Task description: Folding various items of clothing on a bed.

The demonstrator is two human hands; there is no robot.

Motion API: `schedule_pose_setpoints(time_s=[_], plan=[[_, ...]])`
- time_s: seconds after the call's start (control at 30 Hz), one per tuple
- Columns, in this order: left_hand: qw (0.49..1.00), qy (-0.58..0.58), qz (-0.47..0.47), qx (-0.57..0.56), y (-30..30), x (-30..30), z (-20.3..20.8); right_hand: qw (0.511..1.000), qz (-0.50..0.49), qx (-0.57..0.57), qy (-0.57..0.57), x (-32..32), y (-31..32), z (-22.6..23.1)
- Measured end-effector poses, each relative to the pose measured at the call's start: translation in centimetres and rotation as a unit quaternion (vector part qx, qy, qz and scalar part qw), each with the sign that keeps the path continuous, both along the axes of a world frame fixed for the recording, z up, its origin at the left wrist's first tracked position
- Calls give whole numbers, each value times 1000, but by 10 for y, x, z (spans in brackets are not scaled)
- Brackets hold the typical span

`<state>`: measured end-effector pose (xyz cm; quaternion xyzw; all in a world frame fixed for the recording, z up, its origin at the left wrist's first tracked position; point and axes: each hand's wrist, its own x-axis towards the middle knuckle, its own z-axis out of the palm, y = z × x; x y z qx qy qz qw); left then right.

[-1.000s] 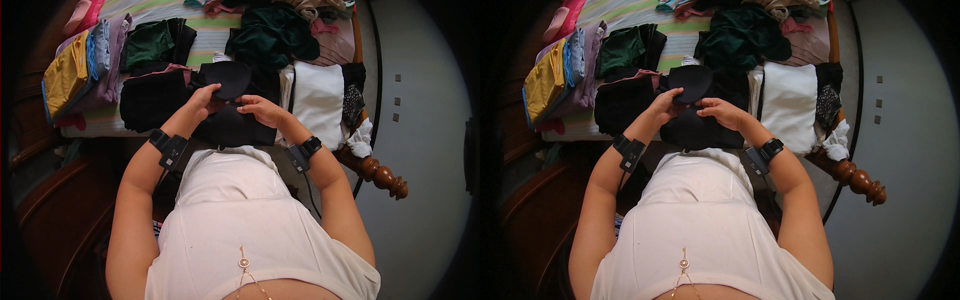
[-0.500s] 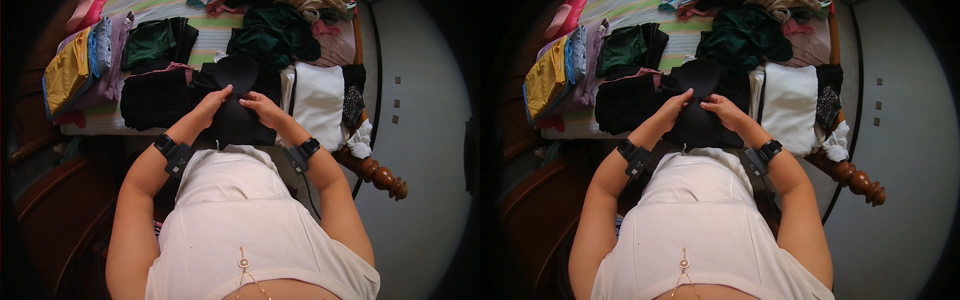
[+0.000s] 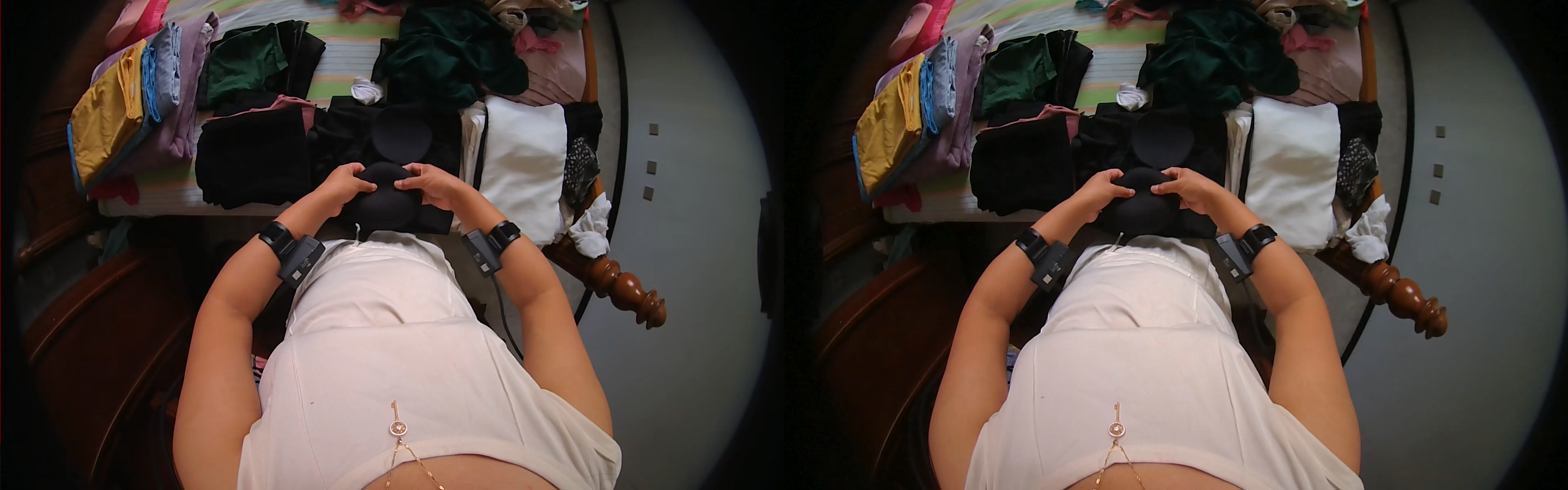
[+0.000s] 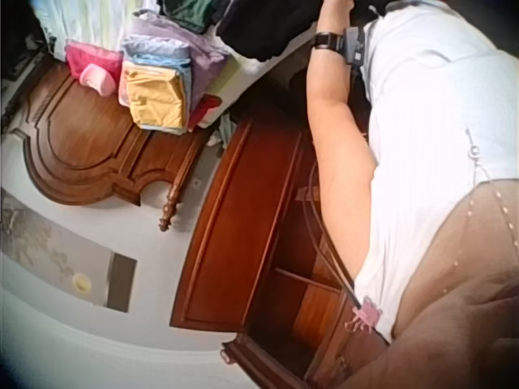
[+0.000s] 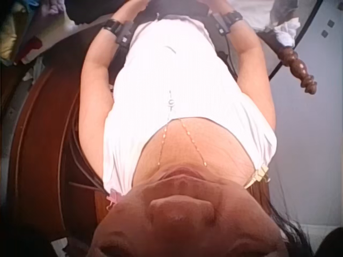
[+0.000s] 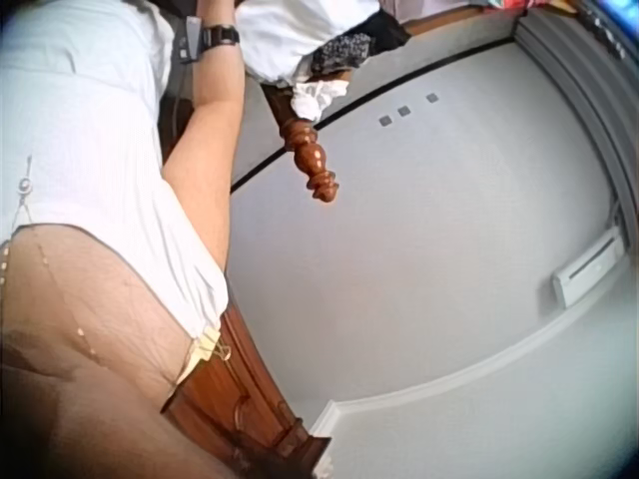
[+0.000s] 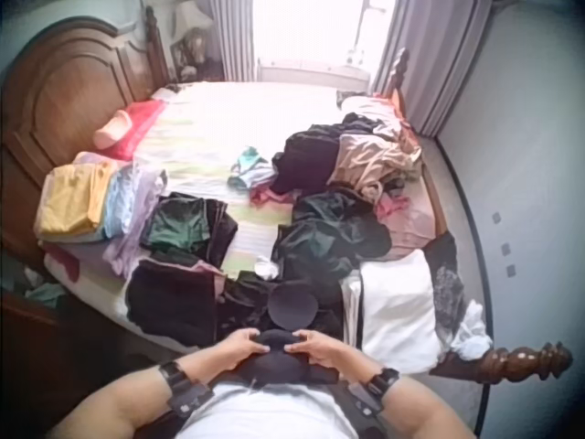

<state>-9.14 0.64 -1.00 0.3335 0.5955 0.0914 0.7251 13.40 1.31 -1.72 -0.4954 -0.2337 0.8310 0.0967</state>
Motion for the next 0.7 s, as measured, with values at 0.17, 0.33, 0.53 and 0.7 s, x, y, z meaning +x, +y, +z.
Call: schedule_pose_setpoints(time_s=[0.17,0.33,0.53,0.7], plan=[[986,160,-38,33,-2,11,2,967,108,97,-211,-13,-5,5],[989,143,36,-12,1,3,-13,972,-10,99,-215,-9,-11,-9],[993,84,27,-80,5,-3,-2,822,-13,444,-357,8,-13,-22],[995,73,10,-68,5,9,15,819,119,505,-245,7,1,-2]])
